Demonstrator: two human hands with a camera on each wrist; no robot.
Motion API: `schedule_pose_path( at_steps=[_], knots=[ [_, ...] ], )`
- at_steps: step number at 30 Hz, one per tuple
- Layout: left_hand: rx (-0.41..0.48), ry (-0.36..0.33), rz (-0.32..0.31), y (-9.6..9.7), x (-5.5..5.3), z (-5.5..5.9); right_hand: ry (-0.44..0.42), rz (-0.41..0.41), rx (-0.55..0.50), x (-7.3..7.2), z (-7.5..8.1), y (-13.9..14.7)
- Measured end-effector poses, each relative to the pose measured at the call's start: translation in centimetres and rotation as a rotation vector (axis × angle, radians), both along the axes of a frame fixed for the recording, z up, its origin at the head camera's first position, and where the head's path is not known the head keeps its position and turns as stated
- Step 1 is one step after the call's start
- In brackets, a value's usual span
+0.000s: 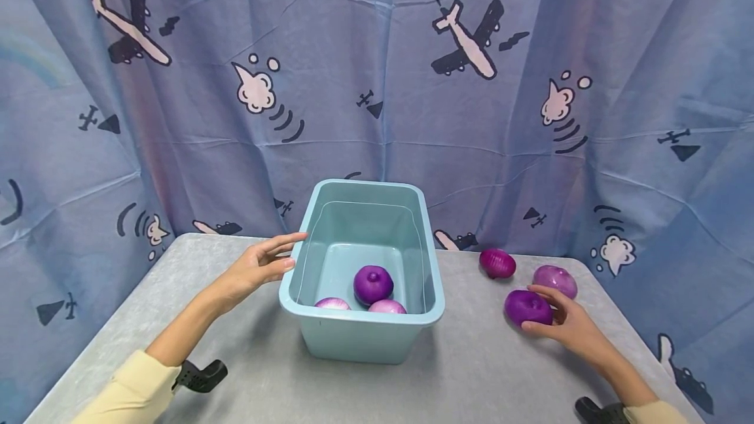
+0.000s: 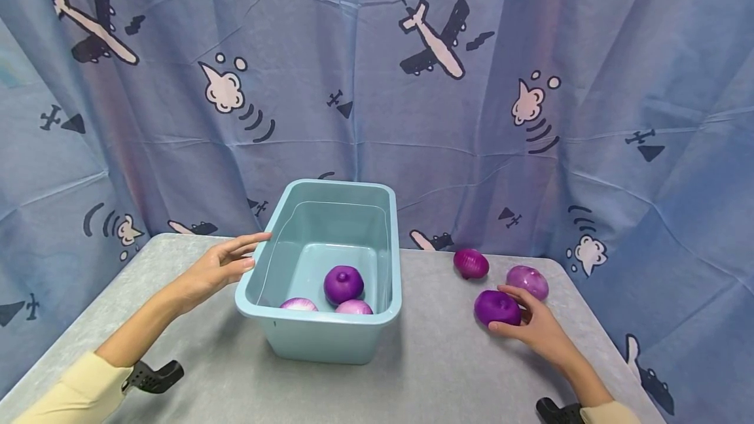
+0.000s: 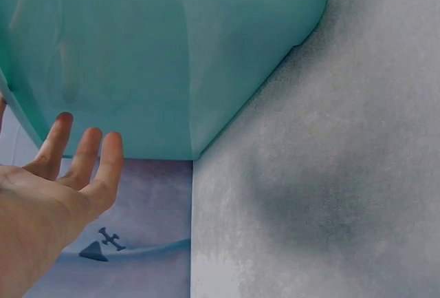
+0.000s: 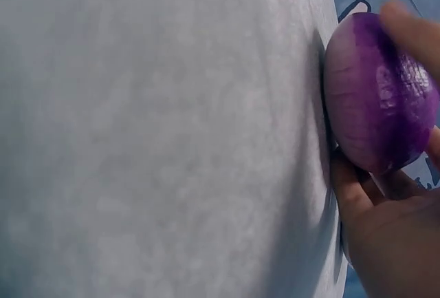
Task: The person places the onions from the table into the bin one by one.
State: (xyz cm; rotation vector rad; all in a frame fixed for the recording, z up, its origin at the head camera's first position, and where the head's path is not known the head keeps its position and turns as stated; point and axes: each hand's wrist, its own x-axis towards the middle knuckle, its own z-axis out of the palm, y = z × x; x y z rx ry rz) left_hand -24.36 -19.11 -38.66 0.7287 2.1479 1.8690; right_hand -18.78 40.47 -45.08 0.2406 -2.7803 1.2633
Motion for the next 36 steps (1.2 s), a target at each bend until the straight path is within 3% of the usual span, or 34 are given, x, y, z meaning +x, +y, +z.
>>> schedule_pose_path(
  at_steps=[13,24,36],
  knots=[
    [-0.003,-0.005,-0.005,0.0,0.0,0.1,0.067,0.013,-0.023,-0.4,0.2,0.0],
    [0.012,-0.001,-0.008,0.2,0.0,0.1,0.012,0.022,0.008,-1.1,1.7,-0.1],
    [0.014,0.006,-0.011,-0.1,0.0,0.1,0.046,0.056,-0.068,-1.4,3.9,-0.9]
  ],
)
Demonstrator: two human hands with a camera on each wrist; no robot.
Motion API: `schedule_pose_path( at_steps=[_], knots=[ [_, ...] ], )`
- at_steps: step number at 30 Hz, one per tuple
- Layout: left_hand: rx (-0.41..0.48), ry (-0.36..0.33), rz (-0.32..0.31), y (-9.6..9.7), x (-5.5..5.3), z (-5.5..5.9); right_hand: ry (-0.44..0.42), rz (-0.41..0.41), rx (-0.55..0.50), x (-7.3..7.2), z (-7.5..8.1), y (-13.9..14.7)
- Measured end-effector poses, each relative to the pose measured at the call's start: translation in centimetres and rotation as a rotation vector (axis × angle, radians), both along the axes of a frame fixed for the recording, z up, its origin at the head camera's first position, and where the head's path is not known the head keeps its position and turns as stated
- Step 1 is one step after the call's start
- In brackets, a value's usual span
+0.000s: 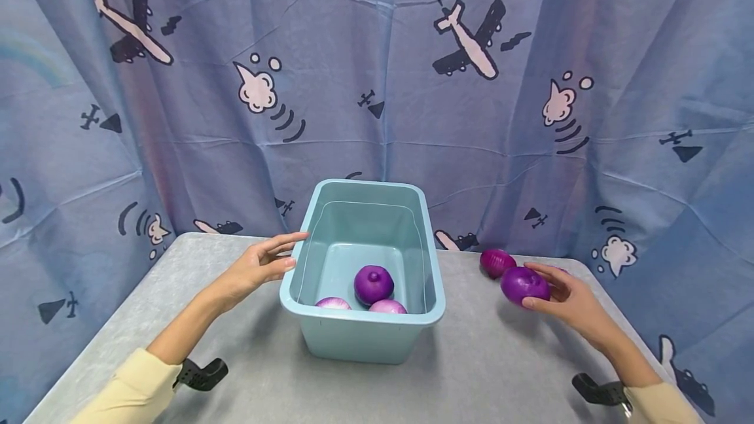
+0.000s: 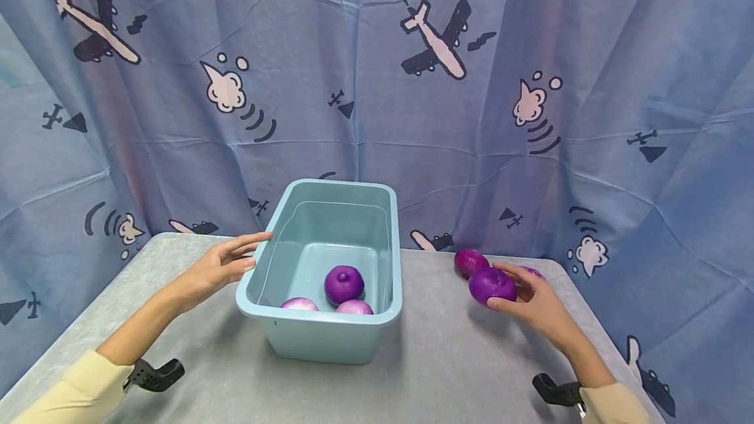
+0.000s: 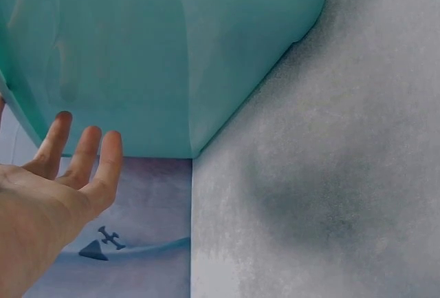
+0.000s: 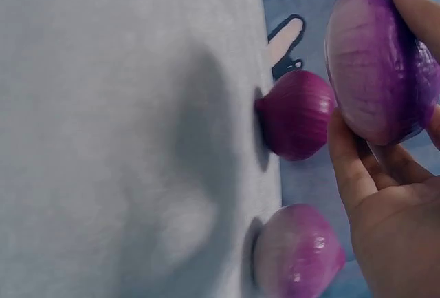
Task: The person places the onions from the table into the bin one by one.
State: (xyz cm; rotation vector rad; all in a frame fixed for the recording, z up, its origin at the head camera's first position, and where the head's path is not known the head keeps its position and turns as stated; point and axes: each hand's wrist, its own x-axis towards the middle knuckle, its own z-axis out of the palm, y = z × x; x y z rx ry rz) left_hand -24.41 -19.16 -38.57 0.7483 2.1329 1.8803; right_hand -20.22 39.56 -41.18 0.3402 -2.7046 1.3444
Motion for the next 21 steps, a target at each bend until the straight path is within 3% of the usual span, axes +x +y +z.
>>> schedule_pose_path(
  at_steps=[15,21],
  knots=[
    [-0.016,0.006,0.011,0.0,0.0,0.0,-0.010,0.037,-0.049,-0.8,3.4,-1.7],
    [-0.025,-0.007,0.018,0.1,0.1,0.0,0.023,0.068,-0.049,-1.2,4.1,-2.9]
  ],
)
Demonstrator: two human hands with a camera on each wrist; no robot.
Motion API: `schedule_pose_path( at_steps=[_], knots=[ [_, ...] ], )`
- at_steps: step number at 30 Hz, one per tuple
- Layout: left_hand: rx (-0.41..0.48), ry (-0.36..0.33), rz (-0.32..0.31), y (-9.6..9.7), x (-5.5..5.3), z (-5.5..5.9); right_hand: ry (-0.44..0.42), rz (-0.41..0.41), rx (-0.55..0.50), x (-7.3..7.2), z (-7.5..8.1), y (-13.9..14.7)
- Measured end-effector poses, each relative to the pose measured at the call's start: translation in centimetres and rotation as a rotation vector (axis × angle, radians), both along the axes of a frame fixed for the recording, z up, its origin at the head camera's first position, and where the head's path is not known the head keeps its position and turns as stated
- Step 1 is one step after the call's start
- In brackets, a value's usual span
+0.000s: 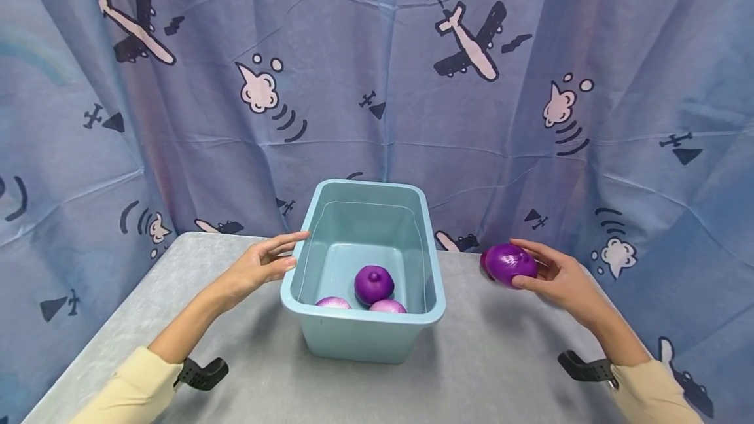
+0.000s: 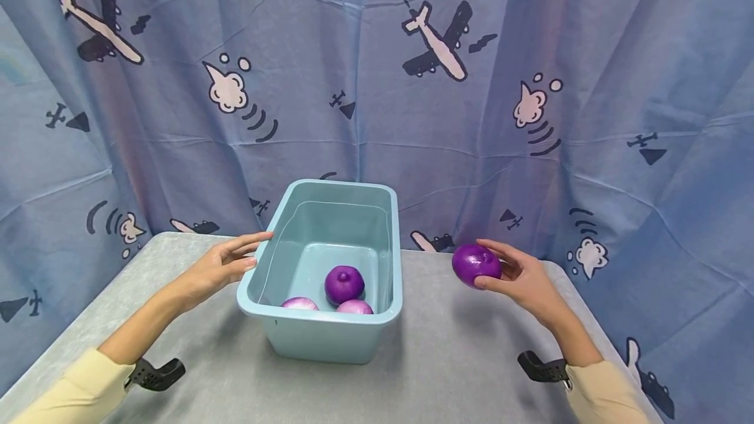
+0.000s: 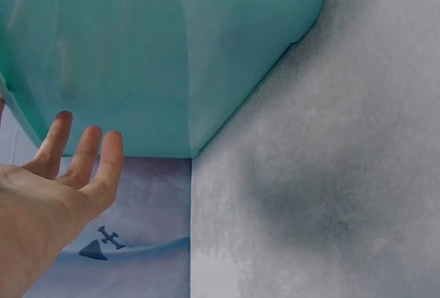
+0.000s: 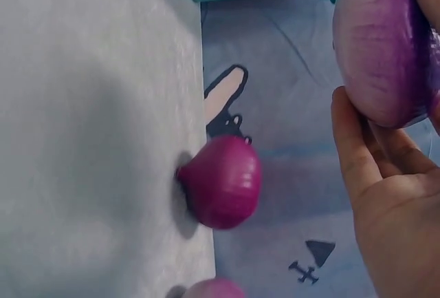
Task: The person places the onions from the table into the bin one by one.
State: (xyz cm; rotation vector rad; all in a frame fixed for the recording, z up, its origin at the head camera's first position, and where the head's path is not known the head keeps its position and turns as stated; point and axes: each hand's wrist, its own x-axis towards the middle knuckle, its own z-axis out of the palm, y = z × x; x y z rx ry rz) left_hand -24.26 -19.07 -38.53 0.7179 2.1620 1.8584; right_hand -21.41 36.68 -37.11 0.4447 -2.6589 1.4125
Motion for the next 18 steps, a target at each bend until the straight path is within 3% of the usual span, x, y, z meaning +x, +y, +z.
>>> schedule_pose_path(
  at_steps=[10,18],
  knots=[
    [0.008,-0.003,-0.007,0.0,-0.1,0.0,0.056,0.050,-0.008,-0.9,1.4,-2.1],
    [0.007,-0.001,-0.013,-0.1,-0.1,0.0,0.023,0.087,-0.111,-1.3,3.0,-3.4]
  ],
)
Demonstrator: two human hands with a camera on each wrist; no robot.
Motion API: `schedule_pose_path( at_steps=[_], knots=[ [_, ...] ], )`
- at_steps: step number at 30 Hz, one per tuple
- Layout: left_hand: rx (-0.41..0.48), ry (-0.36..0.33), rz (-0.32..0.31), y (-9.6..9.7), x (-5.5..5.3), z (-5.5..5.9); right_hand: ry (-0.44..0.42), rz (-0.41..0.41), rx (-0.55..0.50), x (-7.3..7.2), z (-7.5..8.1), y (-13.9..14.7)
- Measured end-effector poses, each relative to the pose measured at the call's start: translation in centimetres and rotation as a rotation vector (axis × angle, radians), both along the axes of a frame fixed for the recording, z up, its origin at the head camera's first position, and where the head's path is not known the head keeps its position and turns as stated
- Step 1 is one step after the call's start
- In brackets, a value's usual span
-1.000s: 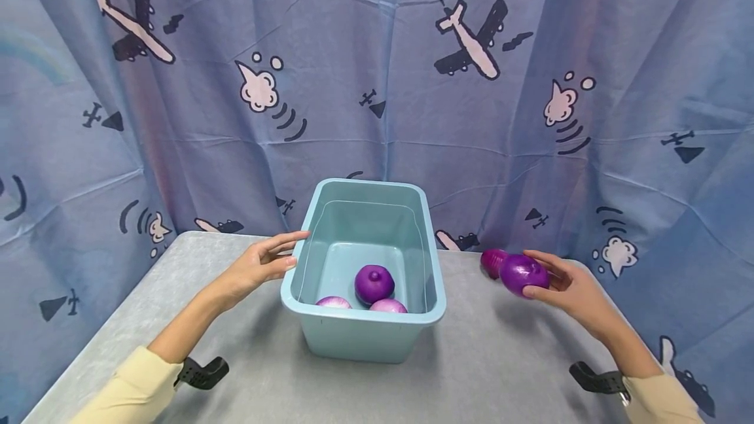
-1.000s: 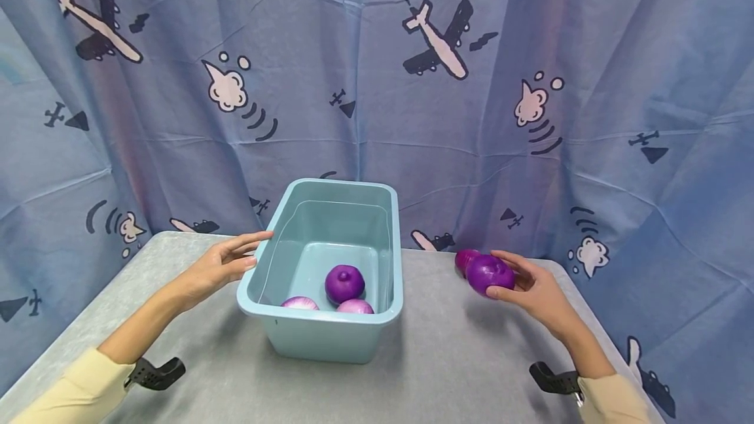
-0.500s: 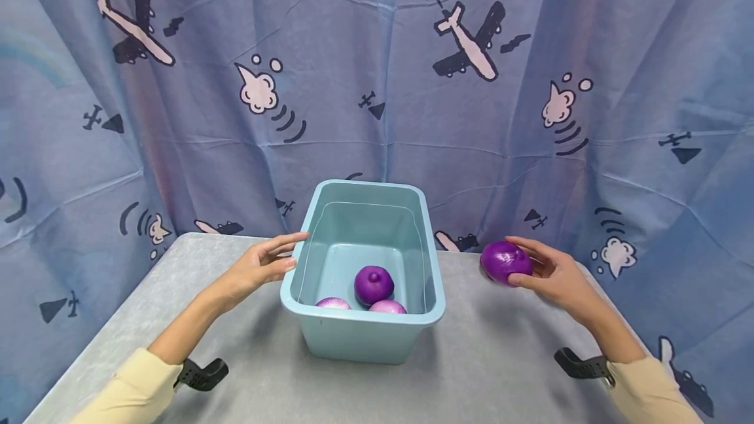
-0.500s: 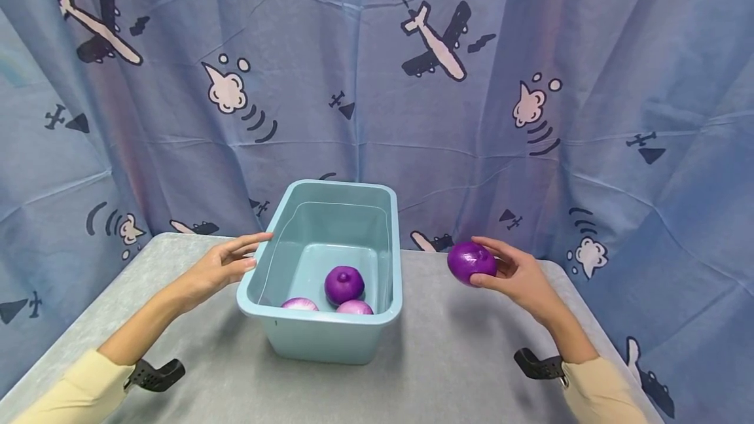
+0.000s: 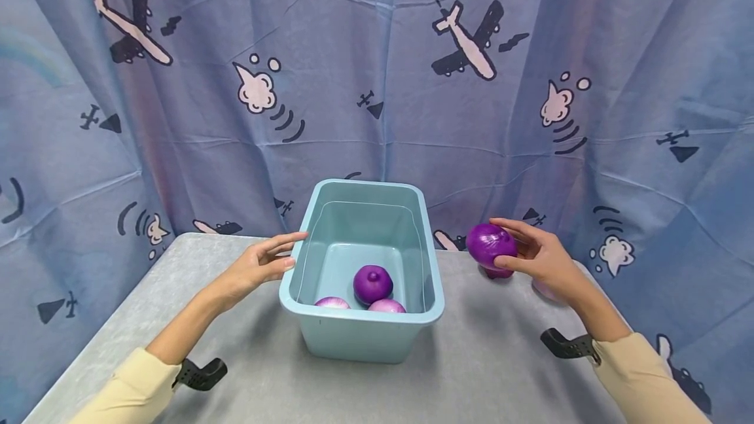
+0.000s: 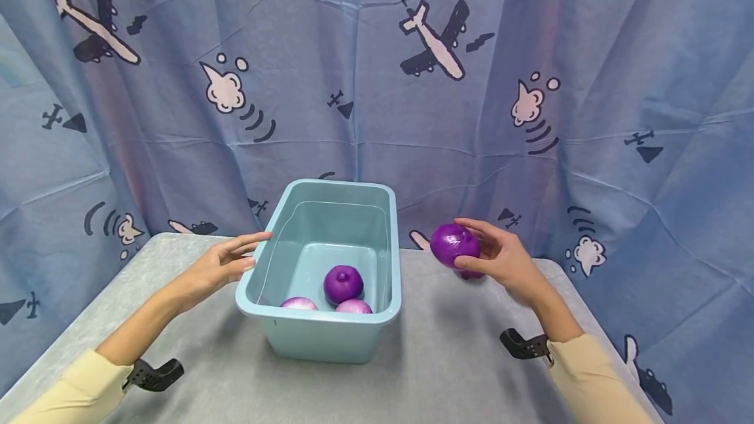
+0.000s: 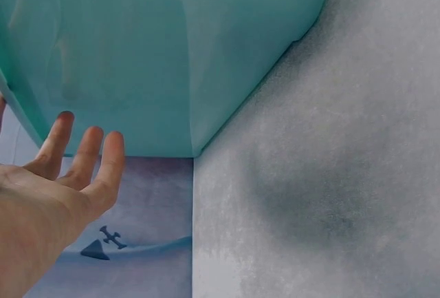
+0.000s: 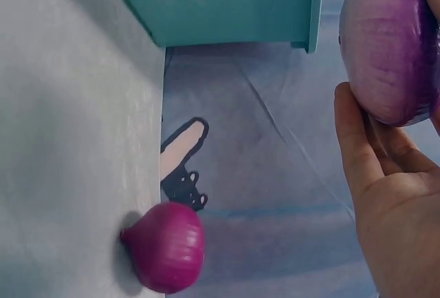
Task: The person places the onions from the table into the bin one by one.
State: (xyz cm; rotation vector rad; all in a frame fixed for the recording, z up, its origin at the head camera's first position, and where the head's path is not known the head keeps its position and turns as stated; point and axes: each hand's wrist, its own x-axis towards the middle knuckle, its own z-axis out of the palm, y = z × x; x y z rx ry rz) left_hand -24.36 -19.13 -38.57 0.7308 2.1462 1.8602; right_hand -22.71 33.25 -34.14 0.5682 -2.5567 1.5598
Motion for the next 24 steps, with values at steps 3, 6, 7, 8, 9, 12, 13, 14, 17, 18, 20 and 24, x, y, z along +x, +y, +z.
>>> schedule_pose_path(
  at_steps=[3,6,7,8,9,12,13,14,17,18,20,24],
  knots=[
    [0.005,0.003,0.001,0.0,0.0,0.0,-0.004,0.024,-0.016,-0.3,0.3,-0.6],
    [0.011,0.008,0.000,0.0,0.1,0.0,0.002,0.026,-0.002,-0.5,0.7,-1.2],
    [0.012,0.007,-0.002,0.0,0.1,0.0,0.004,0.026,0.004,-0.5,0.9,-1.4],
    [0.013,0.007,-0.004,0.0,0.1,0.0,0.005,0.027,0.007,-0.6,1.1,-1.6],
    [0.012,0.007,-0.005,0.1,0.1,0.0,0.005,0.030,0.008,-0.7,1.2,-1.9],
    [0.013,0.003,-0.006,0.1,0.1,0.0,0.006,0.057,-0.007,-1.1,1.5,-2.7],
    [0.014,0.002,-0.005,0.1,0.1,0.0,0.007,0.068,-0.016,-1.2,1.6,-3.0],
    [0.014,0.000,-0.004,0.1,0.1,0.0,0.008,0.084,-0.030,-1.3,1.7,-3.3],
    [0.011,-0.001,0.001,0.1,0.1,0.0,0.026,0.137,-0.072,-1.8,1.8,-4.2],
    [0.009,-0.002,0.004,0.1,0.0,0.0,0.033,0.153,-0.081,-1.9,1.9,-4.4],
    [0.006,-0.001,0.006,0.1,0.0,0.0,0.050,0.181,-0.100,-2.2,2.0,-5.0],
    [0.005,0.000,0.009,0.1,0.0,-0.1,0.059,0.224,-0.132,-2.6,2.2,-6.2]
  ],
)
